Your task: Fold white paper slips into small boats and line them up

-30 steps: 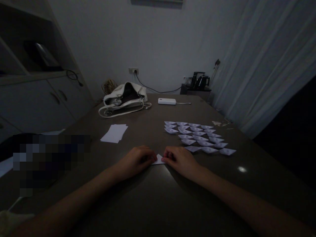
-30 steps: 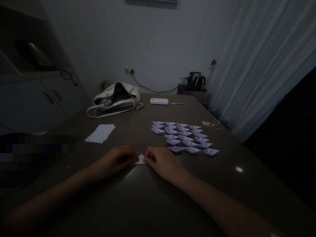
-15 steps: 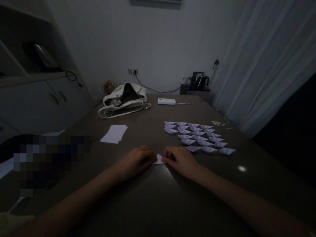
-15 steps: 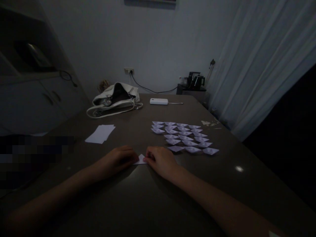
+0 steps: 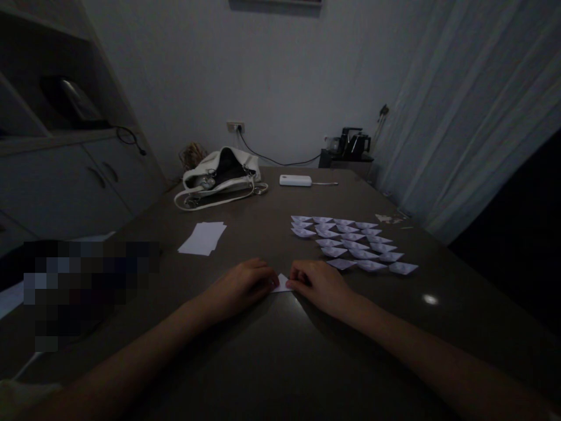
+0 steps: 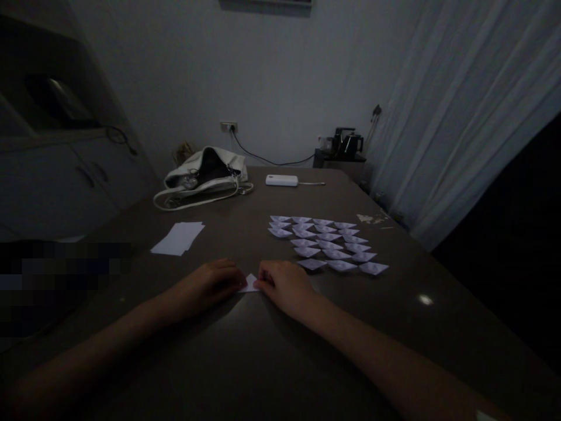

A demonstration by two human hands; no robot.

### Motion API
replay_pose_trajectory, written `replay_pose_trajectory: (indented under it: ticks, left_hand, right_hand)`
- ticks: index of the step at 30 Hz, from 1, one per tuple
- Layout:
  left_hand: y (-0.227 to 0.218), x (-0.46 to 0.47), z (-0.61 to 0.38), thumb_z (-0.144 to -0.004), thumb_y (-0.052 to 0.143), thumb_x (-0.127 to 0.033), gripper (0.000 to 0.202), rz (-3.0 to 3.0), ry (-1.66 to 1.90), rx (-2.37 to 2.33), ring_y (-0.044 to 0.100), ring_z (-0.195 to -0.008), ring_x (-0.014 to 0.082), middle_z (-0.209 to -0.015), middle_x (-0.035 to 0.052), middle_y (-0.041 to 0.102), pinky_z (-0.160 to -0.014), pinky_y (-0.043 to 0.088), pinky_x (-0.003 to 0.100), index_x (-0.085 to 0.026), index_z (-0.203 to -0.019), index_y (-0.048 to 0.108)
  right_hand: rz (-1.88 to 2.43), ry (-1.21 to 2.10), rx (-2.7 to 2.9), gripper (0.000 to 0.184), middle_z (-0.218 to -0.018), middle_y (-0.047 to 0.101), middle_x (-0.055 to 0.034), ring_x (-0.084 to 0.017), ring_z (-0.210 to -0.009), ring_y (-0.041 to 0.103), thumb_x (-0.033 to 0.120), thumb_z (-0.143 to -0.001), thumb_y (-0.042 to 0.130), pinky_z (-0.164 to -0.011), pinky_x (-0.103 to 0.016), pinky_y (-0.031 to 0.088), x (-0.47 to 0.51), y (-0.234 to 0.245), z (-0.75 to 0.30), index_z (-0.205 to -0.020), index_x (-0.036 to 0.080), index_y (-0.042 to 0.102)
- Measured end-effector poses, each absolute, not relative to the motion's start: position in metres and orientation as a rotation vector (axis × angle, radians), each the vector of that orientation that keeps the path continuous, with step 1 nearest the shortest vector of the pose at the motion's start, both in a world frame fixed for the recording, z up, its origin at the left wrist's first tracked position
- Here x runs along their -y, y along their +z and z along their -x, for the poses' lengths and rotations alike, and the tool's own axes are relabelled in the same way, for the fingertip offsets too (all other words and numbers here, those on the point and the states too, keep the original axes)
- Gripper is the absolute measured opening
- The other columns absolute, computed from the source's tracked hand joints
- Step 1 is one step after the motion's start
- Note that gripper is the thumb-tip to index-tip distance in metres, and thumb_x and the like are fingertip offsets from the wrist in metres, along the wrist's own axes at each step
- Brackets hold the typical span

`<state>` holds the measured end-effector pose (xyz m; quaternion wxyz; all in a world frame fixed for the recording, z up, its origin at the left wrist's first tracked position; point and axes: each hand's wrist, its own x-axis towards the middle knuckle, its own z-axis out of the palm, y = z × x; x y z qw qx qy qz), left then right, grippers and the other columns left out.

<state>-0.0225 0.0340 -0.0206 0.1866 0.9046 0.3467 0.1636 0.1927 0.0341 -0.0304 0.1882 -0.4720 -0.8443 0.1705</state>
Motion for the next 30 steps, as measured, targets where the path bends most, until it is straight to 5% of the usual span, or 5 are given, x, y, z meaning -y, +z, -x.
replay_pose_trajectory:
  ticks: [8, 30]
  left_hand:
    - [-0.017, -0.03, 0.02, -0.09, 0.046, -0.014, 0.018, -2.599, 0.43, -0.987, 0.054, -0.087, 0.0186, -0.095, 0.006, 0.056, -0.073, 0.042, 0.028, -0.019, -0.097, 0.062]
    - [-0.023, -0.034, 0.023, -0.087, 0.051, -0.011, 0.021, -2.553, 0.459, -0.928, 0.055, -0.083, 0.0167, -0.089, 0.0042, 0.057, -0.071, 0.041, 0.026, -0.022, -0.091, 0.069]
  right_hand:
    - [1.148, 0.254, 2.474, 0.01, -0.098, 0.058, -0.0022, -0.013, -0.08, 0.056, 0.017, -0.084, 0.059, -0.062, -0.023, 0.034, -0.028, -0.022, -0.191, -0.092, 0.021, 0.059]
    - [1.339, 0.411, 2.337, 0.01, -0.079, 0.065, 0.0006, -0.013, -0.07, 0.058, 0.013, -0.073, 0.06, -0.057, -0.023, 0.033, -0.02, -0.022, -0.178, -0.078, 0.02, 0.064]
